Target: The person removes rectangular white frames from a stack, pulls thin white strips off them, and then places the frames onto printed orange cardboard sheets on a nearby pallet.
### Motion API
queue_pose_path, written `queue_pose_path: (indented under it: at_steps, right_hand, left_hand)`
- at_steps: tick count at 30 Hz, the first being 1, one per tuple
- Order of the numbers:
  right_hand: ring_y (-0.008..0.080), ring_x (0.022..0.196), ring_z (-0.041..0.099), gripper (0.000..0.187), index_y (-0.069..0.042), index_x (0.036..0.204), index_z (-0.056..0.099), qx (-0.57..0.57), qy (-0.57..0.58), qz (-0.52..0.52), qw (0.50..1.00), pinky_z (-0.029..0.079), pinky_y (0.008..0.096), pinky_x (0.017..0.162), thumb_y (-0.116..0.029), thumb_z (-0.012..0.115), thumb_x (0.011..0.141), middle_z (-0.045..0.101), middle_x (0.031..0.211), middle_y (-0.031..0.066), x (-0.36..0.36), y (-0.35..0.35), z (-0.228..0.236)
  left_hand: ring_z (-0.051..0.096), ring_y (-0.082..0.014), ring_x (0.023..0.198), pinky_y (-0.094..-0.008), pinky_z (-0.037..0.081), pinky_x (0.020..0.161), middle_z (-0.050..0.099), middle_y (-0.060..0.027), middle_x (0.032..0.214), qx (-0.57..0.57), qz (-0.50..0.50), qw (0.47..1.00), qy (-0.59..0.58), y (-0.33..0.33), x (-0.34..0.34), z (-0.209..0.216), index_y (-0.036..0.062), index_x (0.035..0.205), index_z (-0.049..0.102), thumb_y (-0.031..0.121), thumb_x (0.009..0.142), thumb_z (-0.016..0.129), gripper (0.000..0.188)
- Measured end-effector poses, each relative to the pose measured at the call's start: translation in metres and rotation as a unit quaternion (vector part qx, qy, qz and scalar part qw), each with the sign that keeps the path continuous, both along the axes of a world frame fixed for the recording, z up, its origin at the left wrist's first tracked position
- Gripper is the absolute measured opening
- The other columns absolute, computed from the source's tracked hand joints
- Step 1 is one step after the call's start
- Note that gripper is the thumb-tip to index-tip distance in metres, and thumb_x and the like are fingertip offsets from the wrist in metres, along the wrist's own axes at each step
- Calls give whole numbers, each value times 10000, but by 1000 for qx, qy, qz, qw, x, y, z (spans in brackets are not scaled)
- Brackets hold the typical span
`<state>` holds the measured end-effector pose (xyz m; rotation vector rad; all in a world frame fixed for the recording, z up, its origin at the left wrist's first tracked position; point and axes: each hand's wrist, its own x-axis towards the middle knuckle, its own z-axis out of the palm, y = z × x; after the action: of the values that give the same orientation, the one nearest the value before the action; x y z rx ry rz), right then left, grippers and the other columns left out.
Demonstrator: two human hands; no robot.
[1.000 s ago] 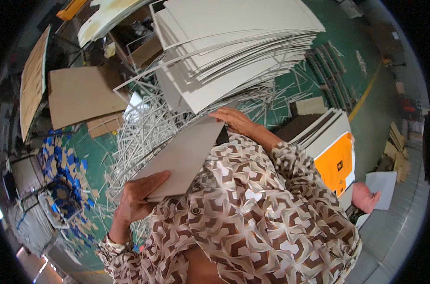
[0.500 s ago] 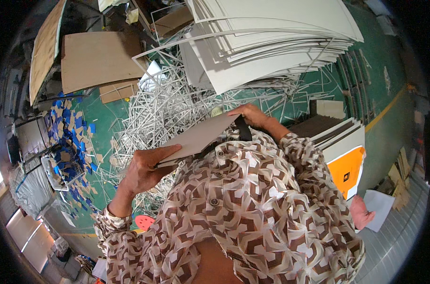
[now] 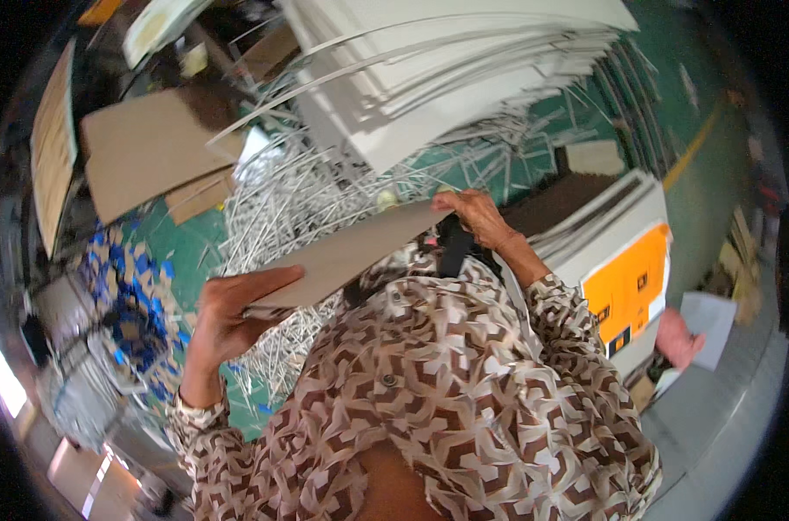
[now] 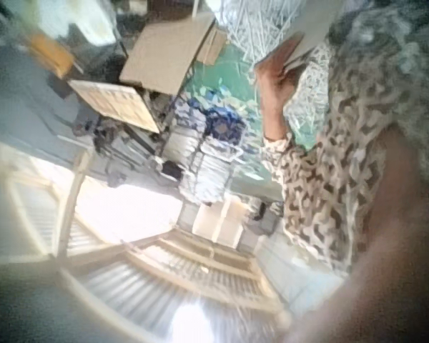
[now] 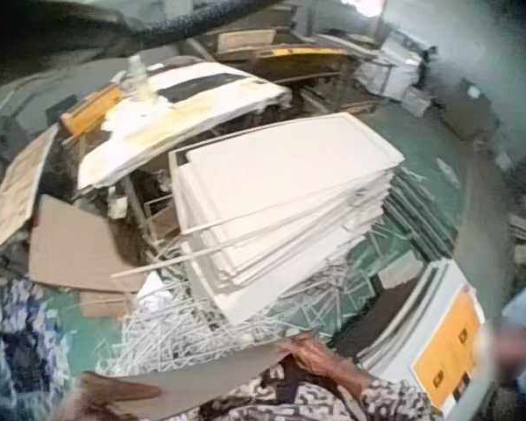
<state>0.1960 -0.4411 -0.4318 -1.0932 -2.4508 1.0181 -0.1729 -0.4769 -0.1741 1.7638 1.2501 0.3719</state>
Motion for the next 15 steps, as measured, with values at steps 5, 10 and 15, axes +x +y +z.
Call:
queue_pose_path:
  at_steps: [5,10,15]
  right_hand:
    - [315,831,619,641,-93,1281,324,79,-130,-52,987,424,477,876,13,567,698,650,974,84,45,10,118]
    - [271,740,624,471,-65,1255,381,162,-230,-122,952,452,440,862,-16,483,797,643,840,101,80,9,237]
    - [209,515,557,335,-54,1129,420,336,-278,-169,884,521,396,712,-85,524,812,517,578,41,145,-28,307]
  left_hand:
    - [674,-283,818,-316,524,720,670,-201,865,136,-58,988,-50,27,-1,-7,-84,911,644,117,710,645,283]
    - [670,-262,767,-319,528,708,669,-175,862,216,-119,944,-221,59,-5,-22,-54,992,626,251,764,684,384]
    - [659,-320,856,-403,536,766,644,-249,863,127,-309,922,-198,85,69,5,-128,841,617,52,814,562,189]
